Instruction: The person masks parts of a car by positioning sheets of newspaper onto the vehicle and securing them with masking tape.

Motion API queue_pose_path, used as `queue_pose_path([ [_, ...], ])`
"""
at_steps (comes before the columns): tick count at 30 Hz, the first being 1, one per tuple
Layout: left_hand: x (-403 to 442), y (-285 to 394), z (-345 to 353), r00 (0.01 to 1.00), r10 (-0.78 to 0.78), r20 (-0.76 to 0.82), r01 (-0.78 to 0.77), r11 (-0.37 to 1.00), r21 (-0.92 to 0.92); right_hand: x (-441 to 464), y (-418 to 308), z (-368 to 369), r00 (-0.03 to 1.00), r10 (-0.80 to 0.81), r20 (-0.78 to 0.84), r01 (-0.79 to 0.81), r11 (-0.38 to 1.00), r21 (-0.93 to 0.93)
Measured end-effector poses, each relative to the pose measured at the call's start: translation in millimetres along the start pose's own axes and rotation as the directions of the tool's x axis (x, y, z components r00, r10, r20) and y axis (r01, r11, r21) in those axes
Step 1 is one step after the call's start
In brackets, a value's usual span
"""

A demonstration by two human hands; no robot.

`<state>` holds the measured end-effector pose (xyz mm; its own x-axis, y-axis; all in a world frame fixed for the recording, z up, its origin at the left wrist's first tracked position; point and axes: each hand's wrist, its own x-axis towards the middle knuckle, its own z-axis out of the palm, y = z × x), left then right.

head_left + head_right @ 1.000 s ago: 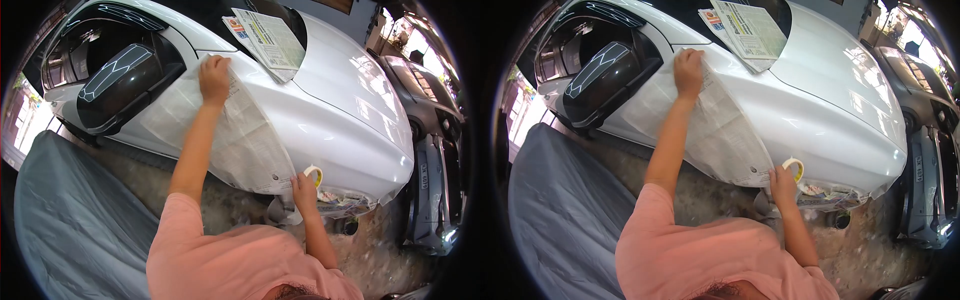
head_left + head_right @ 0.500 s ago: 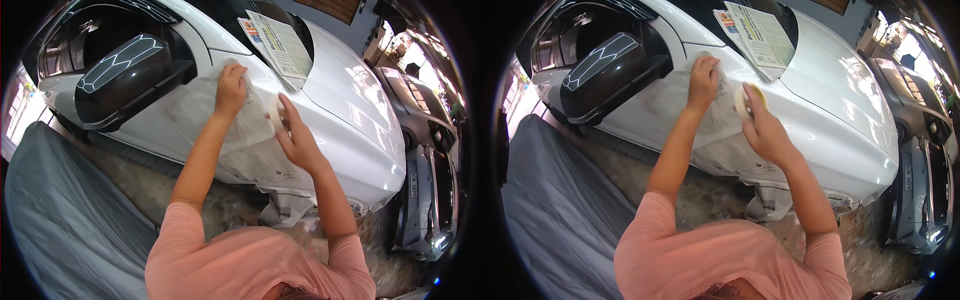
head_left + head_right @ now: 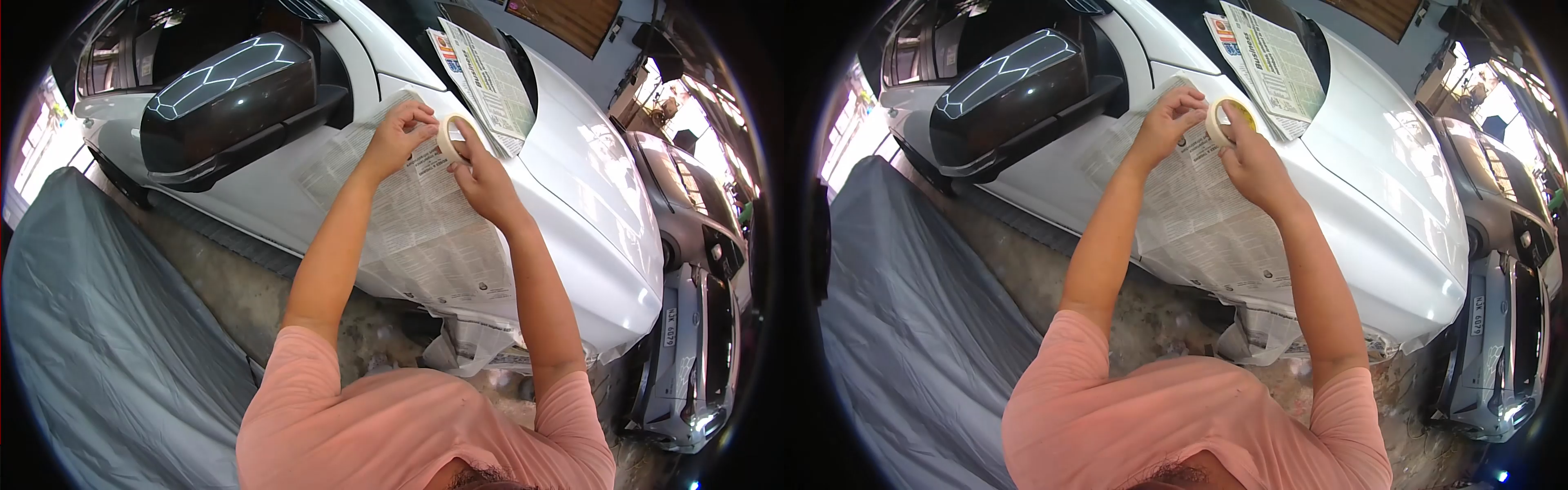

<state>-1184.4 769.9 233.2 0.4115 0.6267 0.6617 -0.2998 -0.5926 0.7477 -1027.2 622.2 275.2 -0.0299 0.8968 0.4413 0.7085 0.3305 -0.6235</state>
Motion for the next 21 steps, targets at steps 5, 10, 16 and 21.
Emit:
queue_pose_path([
  [5, 3, -6, 7, 0.996, 0.016, -0.09, -0.011, 0.998, 0.062, -8, -17, -2, 0.967, -0.248, -0.057, 0.233, 0.953, -0.192],
  [10, 0, 0, 18, 0.967, 0.138, -0.215, -0.057, 0.937, 0.344, -26, -40, 10, 0.926, -0.376, -0.032, 0.36, 0.905, -0.225],
  [16, 12, 10, 29, 0.936, 0.248, -0.251, 0.005, 0.703, 0.712, -44, -36, 14, 0.994, 0.056, -0.095, -0.097, 0.85, -0.517],
  [21, 17, 8, 34, 0.916, 0.273, -0.295, 0.063, 0.627, 0.776, -30, -40, -7, 0.987, 0.143, -0.079, -0.158, 0.717, -0.679],
])
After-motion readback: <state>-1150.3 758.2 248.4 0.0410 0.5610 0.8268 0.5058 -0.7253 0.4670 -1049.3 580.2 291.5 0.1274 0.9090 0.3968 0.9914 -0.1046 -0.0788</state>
